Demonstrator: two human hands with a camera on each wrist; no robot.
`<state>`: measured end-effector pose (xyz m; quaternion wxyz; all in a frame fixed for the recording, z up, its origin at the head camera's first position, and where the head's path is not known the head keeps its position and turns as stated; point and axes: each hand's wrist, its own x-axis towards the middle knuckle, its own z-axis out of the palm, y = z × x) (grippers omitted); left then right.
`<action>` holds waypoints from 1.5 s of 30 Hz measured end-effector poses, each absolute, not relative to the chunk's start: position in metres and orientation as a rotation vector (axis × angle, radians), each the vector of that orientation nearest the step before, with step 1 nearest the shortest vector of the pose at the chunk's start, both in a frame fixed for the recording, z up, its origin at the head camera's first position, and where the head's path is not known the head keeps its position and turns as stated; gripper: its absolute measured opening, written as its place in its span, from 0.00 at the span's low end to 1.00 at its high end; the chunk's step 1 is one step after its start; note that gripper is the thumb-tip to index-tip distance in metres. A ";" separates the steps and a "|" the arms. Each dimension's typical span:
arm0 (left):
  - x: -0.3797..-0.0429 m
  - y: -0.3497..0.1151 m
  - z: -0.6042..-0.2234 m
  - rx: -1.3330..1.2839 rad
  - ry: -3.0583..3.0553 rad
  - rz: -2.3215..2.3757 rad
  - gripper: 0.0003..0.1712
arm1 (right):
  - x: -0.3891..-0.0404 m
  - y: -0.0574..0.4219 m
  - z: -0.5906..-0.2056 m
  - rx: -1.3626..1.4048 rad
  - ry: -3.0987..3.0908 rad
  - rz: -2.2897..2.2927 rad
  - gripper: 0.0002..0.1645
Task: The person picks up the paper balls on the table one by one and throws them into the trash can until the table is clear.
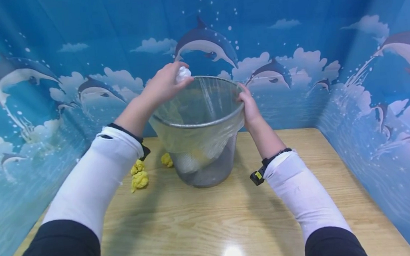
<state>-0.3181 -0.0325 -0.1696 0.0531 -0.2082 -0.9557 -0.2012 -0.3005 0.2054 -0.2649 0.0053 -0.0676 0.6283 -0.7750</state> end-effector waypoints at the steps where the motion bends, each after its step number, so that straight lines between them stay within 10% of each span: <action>1: -0.318 -0.032 -0.170 -0.637 -2.906 -0.609 0.34 | -0.300 0.205 -0.265 -0.209 1.962 -2.429 0.45; 45: -0.311 -0.057 -0.179 -0.555 -2.834 -0.493 0.41 | -0.301 0.208 -0.267 -0.190 2.056 -2.385 0.44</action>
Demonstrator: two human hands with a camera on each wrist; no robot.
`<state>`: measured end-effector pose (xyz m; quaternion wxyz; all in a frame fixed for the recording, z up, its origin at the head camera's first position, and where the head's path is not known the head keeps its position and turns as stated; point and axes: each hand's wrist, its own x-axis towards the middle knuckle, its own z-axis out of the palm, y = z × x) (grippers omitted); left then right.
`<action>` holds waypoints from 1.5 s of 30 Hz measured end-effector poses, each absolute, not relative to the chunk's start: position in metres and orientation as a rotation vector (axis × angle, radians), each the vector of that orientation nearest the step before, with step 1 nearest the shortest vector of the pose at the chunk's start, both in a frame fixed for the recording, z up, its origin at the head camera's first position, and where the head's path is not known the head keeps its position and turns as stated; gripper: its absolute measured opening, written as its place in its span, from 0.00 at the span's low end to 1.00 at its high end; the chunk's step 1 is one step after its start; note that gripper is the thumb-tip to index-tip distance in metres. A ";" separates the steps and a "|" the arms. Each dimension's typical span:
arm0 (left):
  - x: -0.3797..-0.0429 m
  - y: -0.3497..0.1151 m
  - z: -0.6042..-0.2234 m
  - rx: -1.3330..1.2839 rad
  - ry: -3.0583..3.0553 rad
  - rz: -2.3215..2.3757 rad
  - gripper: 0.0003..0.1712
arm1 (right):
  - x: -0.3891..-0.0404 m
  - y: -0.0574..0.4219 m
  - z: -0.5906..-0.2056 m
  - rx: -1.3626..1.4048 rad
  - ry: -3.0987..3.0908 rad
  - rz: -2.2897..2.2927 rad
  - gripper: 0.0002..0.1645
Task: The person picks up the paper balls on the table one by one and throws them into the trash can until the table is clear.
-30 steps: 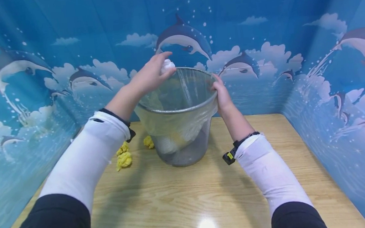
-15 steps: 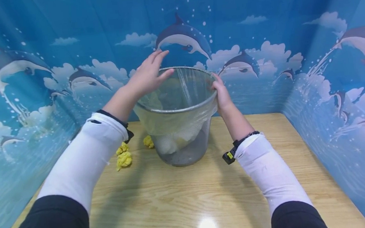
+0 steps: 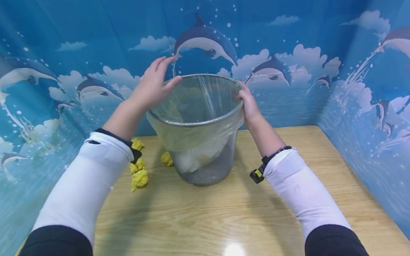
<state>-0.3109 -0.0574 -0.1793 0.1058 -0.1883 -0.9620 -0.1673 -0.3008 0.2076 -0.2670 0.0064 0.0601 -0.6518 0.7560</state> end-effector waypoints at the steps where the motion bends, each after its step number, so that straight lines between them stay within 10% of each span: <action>1: -0.311 -0.060 -0.180 -0.548 -2.830 -0.499 0.41 | -0.301 0.208 -0.267 0.187 -2.042 2.362 0.44; 45: -0.295 -0.189 -0.262 -0.211 -2.586 -0.796 0.41 | -0.304 0.209 -0.268 0.137 -2.062 2.352 0.44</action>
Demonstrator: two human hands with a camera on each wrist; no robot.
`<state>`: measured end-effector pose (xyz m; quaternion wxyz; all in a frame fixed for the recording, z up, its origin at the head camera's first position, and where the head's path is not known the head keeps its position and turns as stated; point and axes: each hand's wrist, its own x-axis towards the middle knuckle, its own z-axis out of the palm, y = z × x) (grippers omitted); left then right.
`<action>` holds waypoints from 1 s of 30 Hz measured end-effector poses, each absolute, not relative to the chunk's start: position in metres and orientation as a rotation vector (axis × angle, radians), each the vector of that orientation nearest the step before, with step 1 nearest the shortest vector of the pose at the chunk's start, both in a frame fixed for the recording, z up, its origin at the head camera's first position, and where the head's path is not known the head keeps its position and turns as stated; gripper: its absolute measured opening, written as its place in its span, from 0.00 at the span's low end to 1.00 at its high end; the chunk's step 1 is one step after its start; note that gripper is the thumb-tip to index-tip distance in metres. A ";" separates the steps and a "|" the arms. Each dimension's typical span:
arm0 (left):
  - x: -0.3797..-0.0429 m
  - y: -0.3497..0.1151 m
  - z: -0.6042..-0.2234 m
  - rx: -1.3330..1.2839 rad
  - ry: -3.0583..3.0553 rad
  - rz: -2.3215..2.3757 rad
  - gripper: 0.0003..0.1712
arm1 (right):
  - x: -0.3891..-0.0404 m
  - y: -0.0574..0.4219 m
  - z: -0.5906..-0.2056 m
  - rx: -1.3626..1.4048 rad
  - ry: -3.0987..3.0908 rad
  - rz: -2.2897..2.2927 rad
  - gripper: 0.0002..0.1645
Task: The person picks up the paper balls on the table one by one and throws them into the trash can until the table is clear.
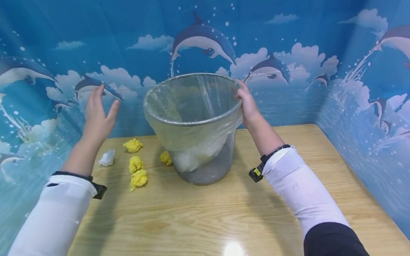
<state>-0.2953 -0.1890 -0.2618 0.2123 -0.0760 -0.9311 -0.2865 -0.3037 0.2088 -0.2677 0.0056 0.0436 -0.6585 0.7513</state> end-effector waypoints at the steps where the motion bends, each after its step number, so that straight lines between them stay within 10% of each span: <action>1: -0.295 -0.191 -0.265 -0.205 -2.597 -0.781 0.42 | -0.304 0.209 -0.268 0.139 -2.061 2.353 0.44; 30: -0.276 -0.207 -0.414 -0.407 -2.914 -0.412 0.39 | -0.304 0.208 -0.269 0.129 -2.079 2.319 0.43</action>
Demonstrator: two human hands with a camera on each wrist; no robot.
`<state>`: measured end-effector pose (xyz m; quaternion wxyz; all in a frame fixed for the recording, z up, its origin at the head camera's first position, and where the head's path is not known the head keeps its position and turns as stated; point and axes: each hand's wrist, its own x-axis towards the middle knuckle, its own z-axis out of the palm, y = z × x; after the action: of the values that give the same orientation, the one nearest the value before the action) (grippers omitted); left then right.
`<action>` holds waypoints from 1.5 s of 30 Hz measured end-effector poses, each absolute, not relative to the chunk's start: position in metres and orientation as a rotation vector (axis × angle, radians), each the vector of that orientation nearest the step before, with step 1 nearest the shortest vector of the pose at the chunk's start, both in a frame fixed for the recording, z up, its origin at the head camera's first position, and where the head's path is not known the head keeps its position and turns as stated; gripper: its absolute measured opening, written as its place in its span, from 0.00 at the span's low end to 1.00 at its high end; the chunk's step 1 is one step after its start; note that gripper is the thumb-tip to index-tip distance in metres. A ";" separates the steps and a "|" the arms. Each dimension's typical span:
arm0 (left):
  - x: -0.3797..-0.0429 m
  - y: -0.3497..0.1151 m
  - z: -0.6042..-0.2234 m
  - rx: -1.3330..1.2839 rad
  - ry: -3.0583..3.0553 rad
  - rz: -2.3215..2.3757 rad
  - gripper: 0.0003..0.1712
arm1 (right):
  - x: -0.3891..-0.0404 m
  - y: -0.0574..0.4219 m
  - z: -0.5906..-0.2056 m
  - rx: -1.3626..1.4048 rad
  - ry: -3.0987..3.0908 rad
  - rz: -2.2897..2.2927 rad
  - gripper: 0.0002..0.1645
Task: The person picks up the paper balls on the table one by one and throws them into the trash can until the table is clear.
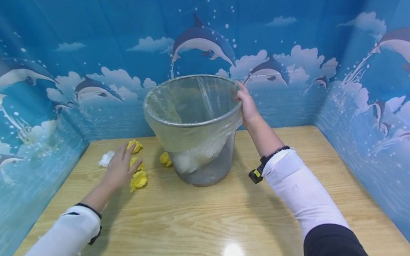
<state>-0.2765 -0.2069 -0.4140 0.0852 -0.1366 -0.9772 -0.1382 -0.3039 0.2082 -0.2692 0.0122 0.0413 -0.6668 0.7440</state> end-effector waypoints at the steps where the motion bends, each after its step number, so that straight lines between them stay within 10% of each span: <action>1: -0.275 -0.206 -0.418 -0.429 -2.914 -0.391 0.39 | -0.304 0.208 -0.269 0.125 -2.084 2.318 0.43; 45: -0.246 -0.188 -0.456 -0.655 -3.046 -0.285 0.27 | -0.302 0.206 -0.268 0.133 -2.089 2.315 0.44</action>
<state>-0.2462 -0.1885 -0.4564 0.0062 -0.2095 -0.9735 -0.0910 -0.3020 0.2064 -0.2678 0.0101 0.0427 -0.6694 0.7416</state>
